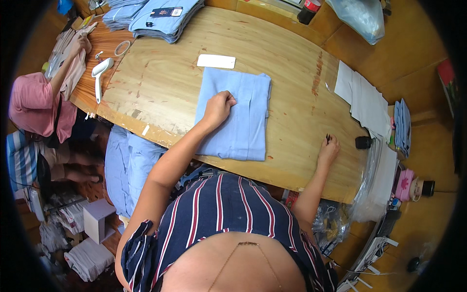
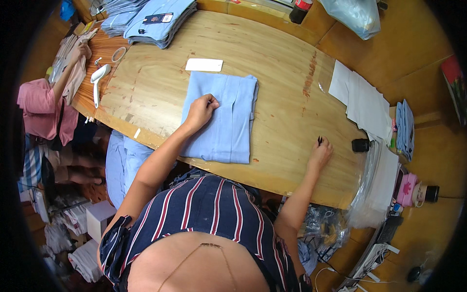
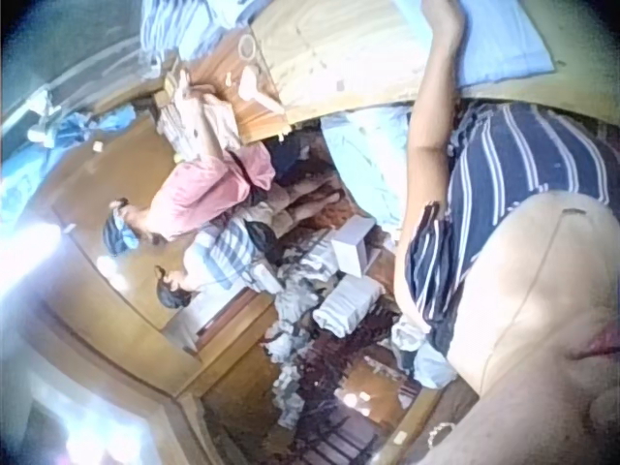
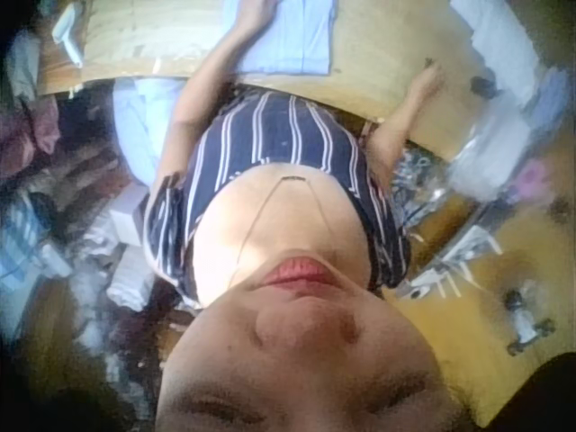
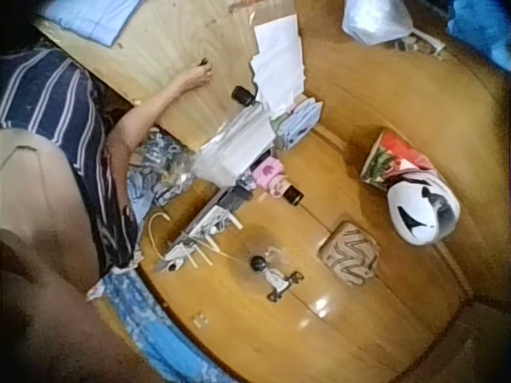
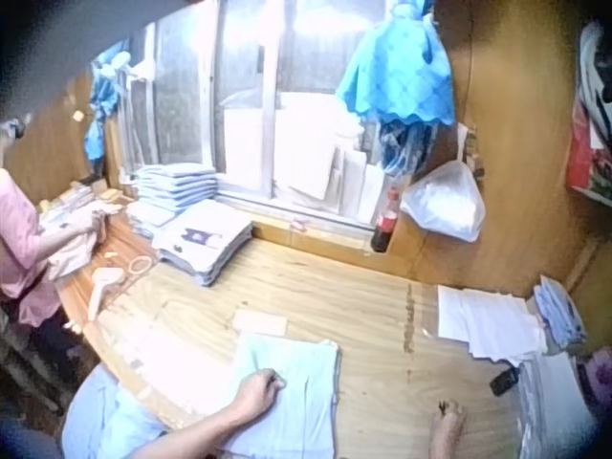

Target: The person trims loose threads from light blue collared shirts using small snips and then folds them over a cardboard template, stacking the finished garments.

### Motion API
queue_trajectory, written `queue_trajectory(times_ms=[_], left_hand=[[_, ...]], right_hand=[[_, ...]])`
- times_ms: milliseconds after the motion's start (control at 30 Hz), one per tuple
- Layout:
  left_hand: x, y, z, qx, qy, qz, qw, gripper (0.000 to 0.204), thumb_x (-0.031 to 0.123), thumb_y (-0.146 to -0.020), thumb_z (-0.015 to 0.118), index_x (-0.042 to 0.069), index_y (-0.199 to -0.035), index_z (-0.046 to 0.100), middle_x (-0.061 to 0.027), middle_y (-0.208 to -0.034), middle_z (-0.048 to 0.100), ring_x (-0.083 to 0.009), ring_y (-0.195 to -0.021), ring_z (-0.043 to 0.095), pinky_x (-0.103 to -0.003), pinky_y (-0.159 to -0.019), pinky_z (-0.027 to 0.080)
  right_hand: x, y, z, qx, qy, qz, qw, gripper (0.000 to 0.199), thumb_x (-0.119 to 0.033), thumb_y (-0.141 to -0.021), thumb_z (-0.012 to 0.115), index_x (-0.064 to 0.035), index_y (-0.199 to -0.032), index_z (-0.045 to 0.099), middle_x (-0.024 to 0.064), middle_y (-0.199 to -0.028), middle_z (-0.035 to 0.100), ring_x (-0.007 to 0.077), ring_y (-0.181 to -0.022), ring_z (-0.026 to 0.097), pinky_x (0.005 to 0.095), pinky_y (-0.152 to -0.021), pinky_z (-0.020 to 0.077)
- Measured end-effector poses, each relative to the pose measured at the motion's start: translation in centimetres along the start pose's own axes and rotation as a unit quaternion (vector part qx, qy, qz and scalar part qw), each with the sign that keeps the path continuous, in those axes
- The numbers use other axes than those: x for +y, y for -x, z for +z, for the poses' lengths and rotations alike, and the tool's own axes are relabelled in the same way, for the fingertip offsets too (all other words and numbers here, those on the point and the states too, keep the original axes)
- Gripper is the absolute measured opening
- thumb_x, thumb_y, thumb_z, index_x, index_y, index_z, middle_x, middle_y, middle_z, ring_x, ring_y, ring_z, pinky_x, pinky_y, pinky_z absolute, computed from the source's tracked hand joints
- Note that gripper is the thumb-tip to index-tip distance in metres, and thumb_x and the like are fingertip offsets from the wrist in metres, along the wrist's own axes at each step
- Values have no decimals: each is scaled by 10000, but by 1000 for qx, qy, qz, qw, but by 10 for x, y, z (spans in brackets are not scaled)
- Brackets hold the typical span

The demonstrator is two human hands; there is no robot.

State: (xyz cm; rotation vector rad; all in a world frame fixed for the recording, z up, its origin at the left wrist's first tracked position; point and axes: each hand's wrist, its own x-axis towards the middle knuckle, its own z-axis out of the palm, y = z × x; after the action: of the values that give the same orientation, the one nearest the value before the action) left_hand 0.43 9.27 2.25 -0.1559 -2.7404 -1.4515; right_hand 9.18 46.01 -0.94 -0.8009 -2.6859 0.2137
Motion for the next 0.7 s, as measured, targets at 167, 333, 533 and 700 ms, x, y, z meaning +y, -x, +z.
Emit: queue_trajectory(times_ms=[167, 333, 533, 700], left_hand=[[-2, 1, -5, -10, 2, -16, 1000, 148, 121, -802, 503, -17, -779, 554, -189, -758, 594, -339, -736, 572, -380, -636, 435], [-12, 2, -5, 2, 28, -21, 999, 158, 129, -819, 495, -18, -794, 547, -172, -745, 596, -304, -711, 576, -357, -629, 435], [-10, 3, -4, -5, 31, -1, 999, 136, 111, -819, 523, -23, -803, 539, -143, -711, 597, -224, -654, 580, -304, -611, 435], [-4, 3, -7, -12, 70, -13, 997, 118, 97, -793, 514, -15, -793, 552, -163, -728, 596, -299, -701, 585, -347, -618, 437]], right_hand=[[-33, 6, 5, -7, 31, 57, 998, 377, -154, -679, 668, -48, -1027, 569, 135, -921, 553, 300, -887, 505, 365, -786, 404], [-53, 7, 2, -93, -52, 36, 994, 382, -63, -659, 662, -38, -1029, 569, 152, -929, 567, 291, -893, 535, 363, -804, 423], [-121, 25, -6, -156, -524, -19, 837, 298, 4, -697, 619, -44, -990, 593, 58, -941, 586, 138, -807, 568, 285, -706, 465], [-214, 60, -41, -275, -355, -273, 851, 277, -121, -687, 662, -55, -946, 588, 153, -787, 615, 248, -723, 610, 325, -640, 472]])
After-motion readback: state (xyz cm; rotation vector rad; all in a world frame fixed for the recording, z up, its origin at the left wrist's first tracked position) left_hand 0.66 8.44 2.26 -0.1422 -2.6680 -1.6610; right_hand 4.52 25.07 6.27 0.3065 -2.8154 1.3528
